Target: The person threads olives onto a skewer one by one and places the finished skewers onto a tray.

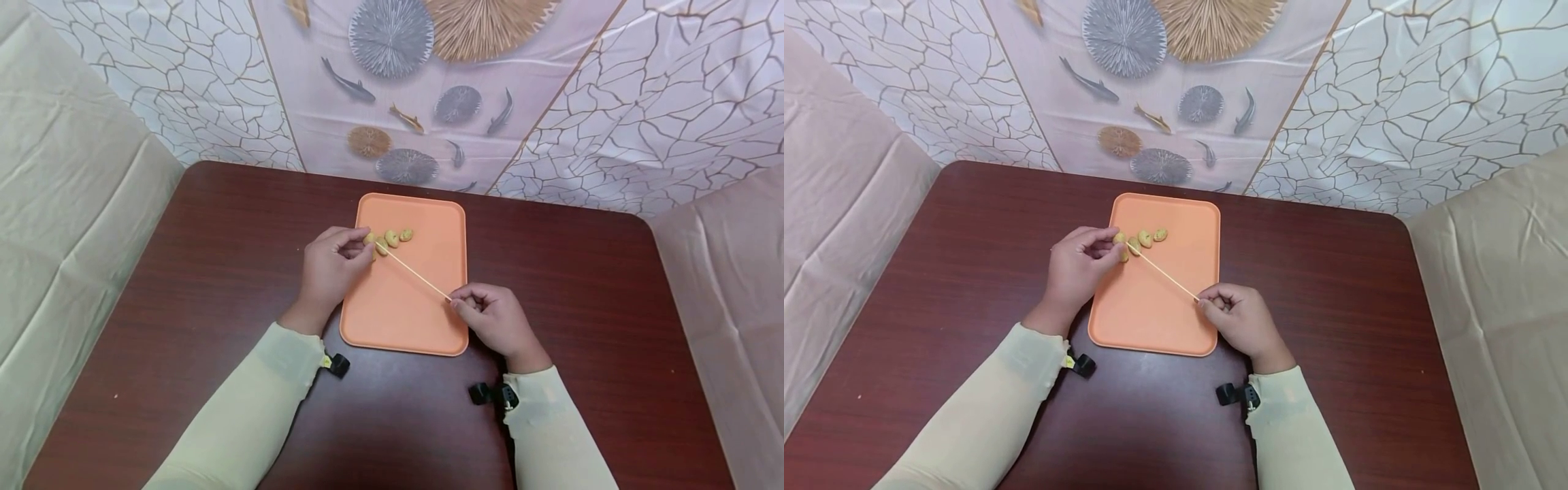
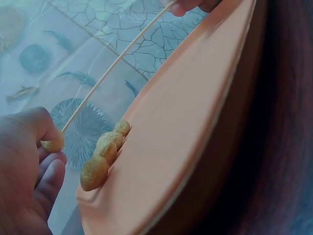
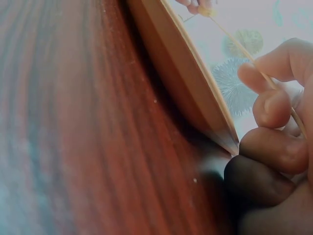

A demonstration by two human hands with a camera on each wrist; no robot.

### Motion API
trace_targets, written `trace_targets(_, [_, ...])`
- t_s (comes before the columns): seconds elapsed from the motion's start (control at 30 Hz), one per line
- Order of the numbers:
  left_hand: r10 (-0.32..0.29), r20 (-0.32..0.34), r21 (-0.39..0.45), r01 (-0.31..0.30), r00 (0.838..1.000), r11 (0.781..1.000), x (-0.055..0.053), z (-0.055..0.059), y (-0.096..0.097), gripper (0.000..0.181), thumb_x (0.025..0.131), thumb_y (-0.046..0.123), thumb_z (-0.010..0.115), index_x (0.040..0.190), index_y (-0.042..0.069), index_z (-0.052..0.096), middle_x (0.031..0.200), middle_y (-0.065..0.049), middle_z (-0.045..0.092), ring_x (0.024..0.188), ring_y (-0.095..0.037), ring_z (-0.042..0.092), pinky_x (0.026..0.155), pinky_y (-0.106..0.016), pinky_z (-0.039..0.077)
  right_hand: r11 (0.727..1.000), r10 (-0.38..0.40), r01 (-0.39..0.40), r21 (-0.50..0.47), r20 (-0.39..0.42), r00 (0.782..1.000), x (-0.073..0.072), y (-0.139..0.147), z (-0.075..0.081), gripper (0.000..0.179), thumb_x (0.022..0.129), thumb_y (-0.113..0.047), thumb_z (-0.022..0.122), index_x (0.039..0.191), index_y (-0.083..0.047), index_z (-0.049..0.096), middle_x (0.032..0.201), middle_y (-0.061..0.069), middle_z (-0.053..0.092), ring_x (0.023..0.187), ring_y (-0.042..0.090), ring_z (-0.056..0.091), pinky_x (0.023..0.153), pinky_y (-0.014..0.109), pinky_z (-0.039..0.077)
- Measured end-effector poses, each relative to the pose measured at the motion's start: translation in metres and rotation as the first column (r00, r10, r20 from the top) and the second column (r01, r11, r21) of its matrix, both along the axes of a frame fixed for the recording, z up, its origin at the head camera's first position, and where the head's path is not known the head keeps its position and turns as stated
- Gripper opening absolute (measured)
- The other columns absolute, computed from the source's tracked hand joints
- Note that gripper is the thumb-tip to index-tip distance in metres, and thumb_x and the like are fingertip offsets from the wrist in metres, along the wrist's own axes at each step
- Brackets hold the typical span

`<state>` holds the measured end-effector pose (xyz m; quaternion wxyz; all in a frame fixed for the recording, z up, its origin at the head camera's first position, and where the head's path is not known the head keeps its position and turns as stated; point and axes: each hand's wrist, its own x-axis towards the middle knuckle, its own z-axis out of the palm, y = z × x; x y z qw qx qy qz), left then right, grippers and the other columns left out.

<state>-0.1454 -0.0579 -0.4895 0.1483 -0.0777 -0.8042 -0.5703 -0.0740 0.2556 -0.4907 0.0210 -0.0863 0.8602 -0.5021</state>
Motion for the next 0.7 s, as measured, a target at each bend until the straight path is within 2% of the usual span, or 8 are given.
trace_targets(0.2, [-0.011,-0.058,-0.062,0.008,0.998,0.998,0.002,0.002,0.003,0.025,0.093,0.011,0.090,0.118,0.007,0.089,0.105,-0.008,0.081,0.089,-0.015,0.082,0.080,-0.022,0.068,1.000,0.002,-0.001,0.027,-0.035,0.999,0.001,-0.003,0.003,0.005,0.102,-0.013,0.083,0.099,-0.014,0.087,0.064,-0.003,0.054,0.058,0.011,0.049,0.054,0.023,0.042])
trace_targets(0.37, [-0.016,-0.043,-0.066,0.013,0.999,0.998,0.005,0.005,0.006,0.026,0.093,0.012,0.090,0.119,0.007,0.088,0.106,-0.006,0.080,0.089,-0.013,0.081,0.080,-0.022,0.068,0.998,0.019,-0.014,0.064,-0.083,0.996,0.002,-0.010,0.012,0.005,0.101,-0.012,0.083,0.099,-0.013,0.088,0.066,-0.006,0.058,0.059,0.010,0.051,0.054,0.021,0.044])
trace_targets(0.7, [-0.072,-0.050,-0.054,0.069,0.996,0.996,0.017,0.015,0.022,0.025,0.091,0.008,0.090,0.116,0.007,0.090,0.102,-0.006,0.079,0.086,-0.014,0.079,0.077,-0.023,0.068,0.997,0.028,-0.018,0.069,-0.152,0.988,0.000,-0.021,0.020,0.006,0.101,-0.010,0.082,0.099,-0.011,0.087,0.067,-0.008,0.060,0.058,0.008,0.051,0.053,0.020,0.044])
